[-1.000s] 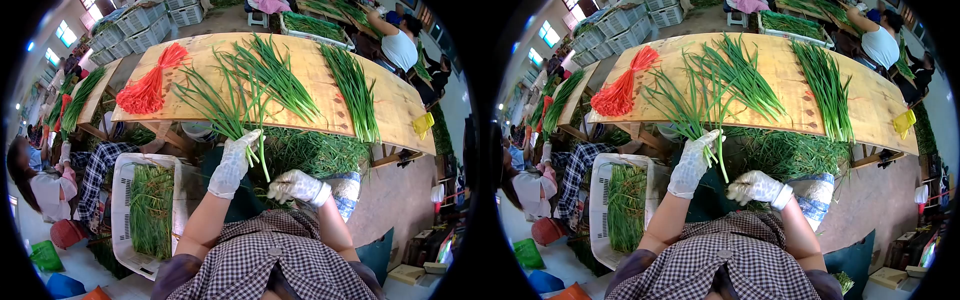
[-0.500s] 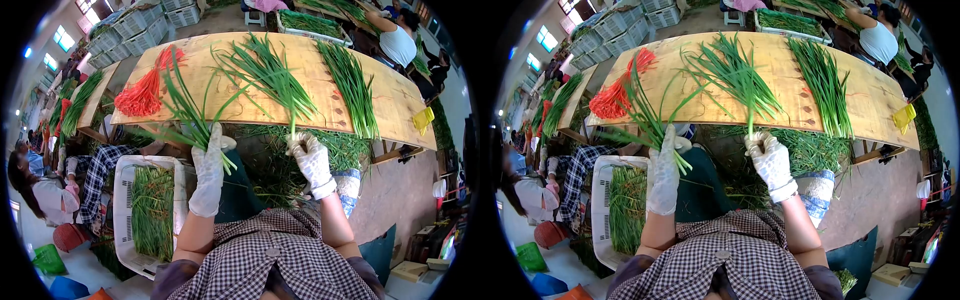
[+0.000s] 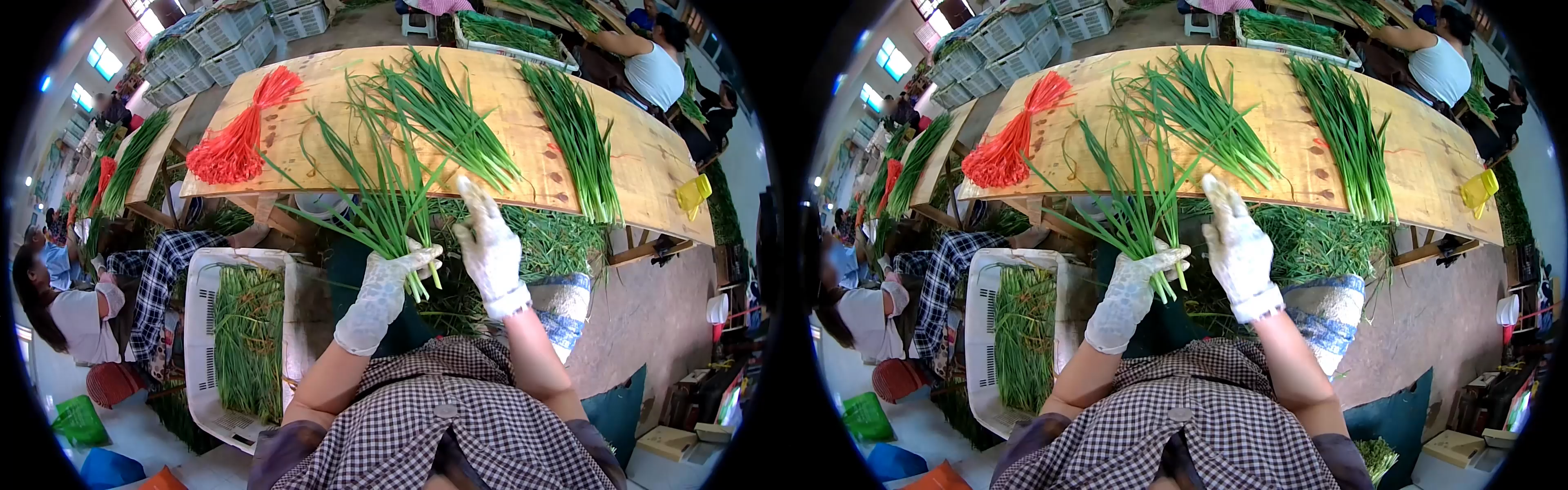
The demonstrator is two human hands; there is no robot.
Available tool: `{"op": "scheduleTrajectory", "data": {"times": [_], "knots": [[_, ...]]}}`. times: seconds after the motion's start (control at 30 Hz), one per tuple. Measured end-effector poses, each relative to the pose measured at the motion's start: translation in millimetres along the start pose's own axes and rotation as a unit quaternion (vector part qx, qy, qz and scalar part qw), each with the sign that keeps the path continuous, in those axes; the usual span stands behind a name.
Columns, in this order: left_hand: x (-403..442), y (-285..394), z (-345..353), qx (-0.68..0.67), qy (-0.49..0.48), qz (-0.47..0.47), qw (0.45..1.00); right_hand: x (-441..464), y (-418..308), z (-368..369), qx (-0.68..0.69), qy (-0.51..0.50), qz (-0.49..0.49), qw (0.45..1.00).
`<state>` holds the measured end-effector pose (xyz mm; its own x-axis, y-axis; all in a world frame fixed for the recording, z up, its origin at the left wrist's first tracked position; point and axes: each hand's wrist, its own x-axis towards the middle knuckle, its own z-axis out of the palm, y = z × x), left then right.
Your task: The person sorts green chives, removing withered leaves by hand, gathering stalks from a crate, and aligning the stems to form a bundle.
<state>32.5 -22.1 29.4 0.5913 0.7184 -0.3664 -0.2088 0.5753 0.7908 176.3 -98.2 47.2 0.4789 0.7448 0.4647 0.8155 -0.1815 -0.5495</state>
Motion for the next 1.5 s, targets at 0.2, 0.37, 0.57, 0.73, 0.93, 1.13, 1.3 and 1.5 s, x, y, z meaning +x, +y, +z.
{"op": "scheduleTrajectory", "data": {"times": [0.2,0.37,0.57,0.73,0.93,1.13,1.3,1.5], "knots": [[-9.6,6.0,-1.5,0.011,0.021,-0.023,0.999,26.0,3.0,-8.3,0.366,0.016,0.058,0.929],[4.8,7.7,-12.4,-0.010,0.002,-0.036,0.999,3.6,13.3,-122.9,0.556,-0.298,-0.025,0.775],[18.4,-17.9,-10.9,-0.061,0.014,-0.054,0.997,-29.7,14.2,-4.0,0.224,-0.203,0.109,0.947],[13.4,-21.1,-5.1,-0.013,0.078,0.022,0.997,-28.0,0.9,17.3,0.472,-0.192,0.294,0.808],[14.9,20.0,-4.7,-0.088,0.152,0.156,0.972,-45.0,30.4,-7.1,0.218,-0.326,0.193,0.899],[-7.3,112.4,27.9,-0.152,-0.091,0.200,0.964,-24.3,30.7,-33.0,0.014,-0.047,0.114,0.992],[35.6,62.3,11.0,-0.238,-0.128,0.011,0.963,31.9,32.5,-29.8,-0.193,0.076,-0.001,0.978],[26.8,37.8,19.5,-0.152,-0.010,-0.007,0.988,40.8,36.1,-15.2,-0.138,-0.042,0.111,0.983]]}}
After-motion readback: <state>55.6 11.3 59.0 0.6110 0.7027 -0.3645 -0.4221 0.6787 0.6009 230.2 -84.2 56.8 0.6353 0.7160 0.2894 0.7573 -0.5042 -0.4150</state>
